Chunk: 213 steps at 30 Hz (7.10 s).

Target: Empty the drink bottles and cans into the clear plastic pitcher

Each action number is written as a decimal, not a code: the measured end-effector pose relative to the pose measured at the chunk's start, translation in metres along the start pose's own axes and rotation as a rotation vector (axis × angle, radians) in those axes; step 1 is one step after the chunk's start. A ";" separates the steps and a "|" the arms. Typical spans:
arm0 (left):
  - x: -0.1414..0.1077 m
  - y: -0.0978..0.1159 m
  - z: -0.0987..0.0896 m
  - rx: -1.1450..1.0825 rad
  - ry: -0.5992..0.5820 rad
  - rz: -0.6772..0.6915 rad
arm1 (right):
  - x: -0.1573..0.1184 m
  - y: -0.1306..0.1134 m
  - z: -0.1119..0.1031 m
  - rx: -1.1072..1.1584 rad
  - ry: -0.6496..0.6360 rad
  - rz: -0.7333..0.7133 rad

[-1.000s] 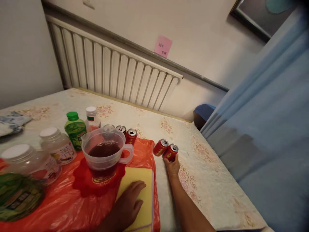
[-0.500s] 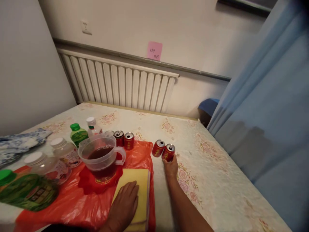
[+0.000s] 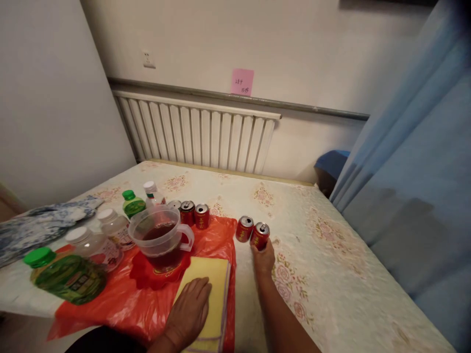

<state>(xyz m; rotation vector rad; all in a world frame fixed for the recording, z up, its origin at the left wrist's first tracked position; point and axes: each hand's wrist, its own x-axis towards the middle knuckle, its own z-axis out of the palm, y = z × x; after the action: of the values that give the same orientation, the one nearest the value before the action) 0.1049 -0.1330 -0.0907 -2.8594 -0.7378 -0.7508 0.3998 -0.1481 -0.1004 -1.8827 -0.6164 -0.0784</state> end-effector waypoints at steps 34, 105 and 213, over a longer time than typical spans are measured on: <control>0.004 0.006 -0.006 -0.069 -0.005 -0.048 | -0.005 0.016 -0.003 0.180 -0.025 0.043; 0.002 0.006 -0.002 -0.093 0.017 -0.074 | 0.004 0.013 -0.001 0.006 -0.048 0.049; 0.002 0.040 -0.161 -1.174 -0.060 -0.600 | -0.150 -0.184 -0.111 0.788 -0.699 0.139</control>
<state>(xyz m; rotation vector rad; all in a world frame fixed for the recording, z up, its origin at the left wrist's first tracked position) 0.0552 -0.2012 0.0518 -3.6346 -1.6449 -1.6149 0.2138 -0.2541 0.0498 -1.1370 -0.8204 0.8294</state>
